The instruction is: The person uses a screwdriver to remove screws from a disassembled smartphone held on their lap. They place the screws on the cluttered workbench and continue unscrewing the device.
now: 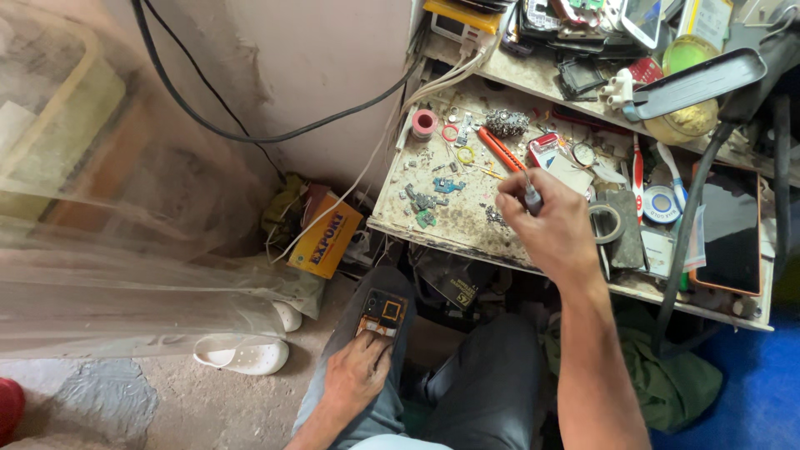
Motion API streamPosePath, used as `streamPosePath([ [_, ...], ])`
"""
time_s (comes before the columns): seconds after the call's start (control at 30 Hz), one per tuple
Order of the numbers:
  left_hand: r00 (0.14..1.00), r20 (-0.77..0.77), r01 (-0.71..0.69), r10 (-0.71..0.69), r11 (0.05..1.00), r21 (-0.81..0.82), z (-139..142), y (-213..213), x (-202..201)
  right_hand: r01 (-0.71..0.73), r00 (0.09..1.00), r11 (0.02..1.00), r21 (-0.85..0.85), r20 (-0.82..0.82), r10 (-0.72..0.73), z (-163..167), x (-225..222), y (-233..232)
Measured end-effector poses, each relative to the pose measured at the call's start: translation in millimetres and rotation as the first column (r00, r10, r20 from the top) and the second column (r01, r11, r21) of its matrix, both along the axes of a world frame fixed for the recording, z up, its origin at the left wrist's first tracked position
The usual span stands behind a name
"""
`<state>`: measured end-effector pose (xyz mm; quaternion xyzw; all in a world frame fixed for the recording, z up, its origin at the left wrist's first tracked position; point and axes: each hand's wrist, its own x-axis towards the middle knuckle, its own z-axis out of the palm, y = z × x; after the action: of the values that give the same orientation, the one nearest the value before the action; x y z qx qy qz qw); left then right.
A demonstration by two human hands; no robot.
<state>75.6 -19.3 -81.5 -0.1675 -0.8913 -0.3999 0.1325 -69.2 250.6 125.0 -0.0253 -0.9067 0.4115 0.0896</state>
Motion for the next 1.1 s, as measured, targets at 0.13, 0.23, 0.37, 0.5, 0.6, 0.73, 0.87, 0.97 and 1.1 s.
streamPosePath([
  [0.13,1.0,-0.005,-0.009,0.009,1.0,-0.008,-1,-1,-1,-0.12,0.986,0.984,0.131,-0.099,0.134,0,-33,-18],
  [0.23,1.0,-0.008,0.005,-0.005,1.0,-0.001,-2,-3,-1,-0.15,0.973,0.951,0.27,-0.128,0.19,-5,-53,-34],
  [0.37,1.0,-0.008,0.004,-0.004,1.0,0.016,-2,-3,-3,-0.176,0.907,0.897,0.406,-0.288,0.308,-13,-69,-39],
  [0.5,1.0,-0.009,-0.004,0.005,1.0,0.02,-2,-5,-4,-0.105,0.941,0.941,0.321,-0.273,0.198,-9,-68,-21],
  [0.6,1.0,-0.014,-0.013,0.013,1.0,0.023,-2,-5,-4,0.022,0.989,0.957,0.289,-0.149,0.022,-2,-43,0],
  [0.73,1.0,0.014,-0.011,0.01,1.0,0.022,-3,-3,-5,0.039,0.99,0.89,0.454,-0.137,0.027,-3,-6,5],
  [0.87,1.0,-0.003,-0.007,0.007,1.0,0.021,-2,-2,-2,0.074,0.975,0.842,0.534,-0.217,0.052,-16,7,-13],
  [0.97,1.0,-0.012,-0.007,0.007,1.0,0.014,0,-2,-3,0.169,0.946,0.836,0.522,-0.324,0.012,-26,10,-25],
  [1.1,1.0,0.004,-0.013,0.013,1.0,0.013,1,-1,-2,0.21,0.943,0.824,0.526,-0.331,-0.029,-29,12,-21],
])
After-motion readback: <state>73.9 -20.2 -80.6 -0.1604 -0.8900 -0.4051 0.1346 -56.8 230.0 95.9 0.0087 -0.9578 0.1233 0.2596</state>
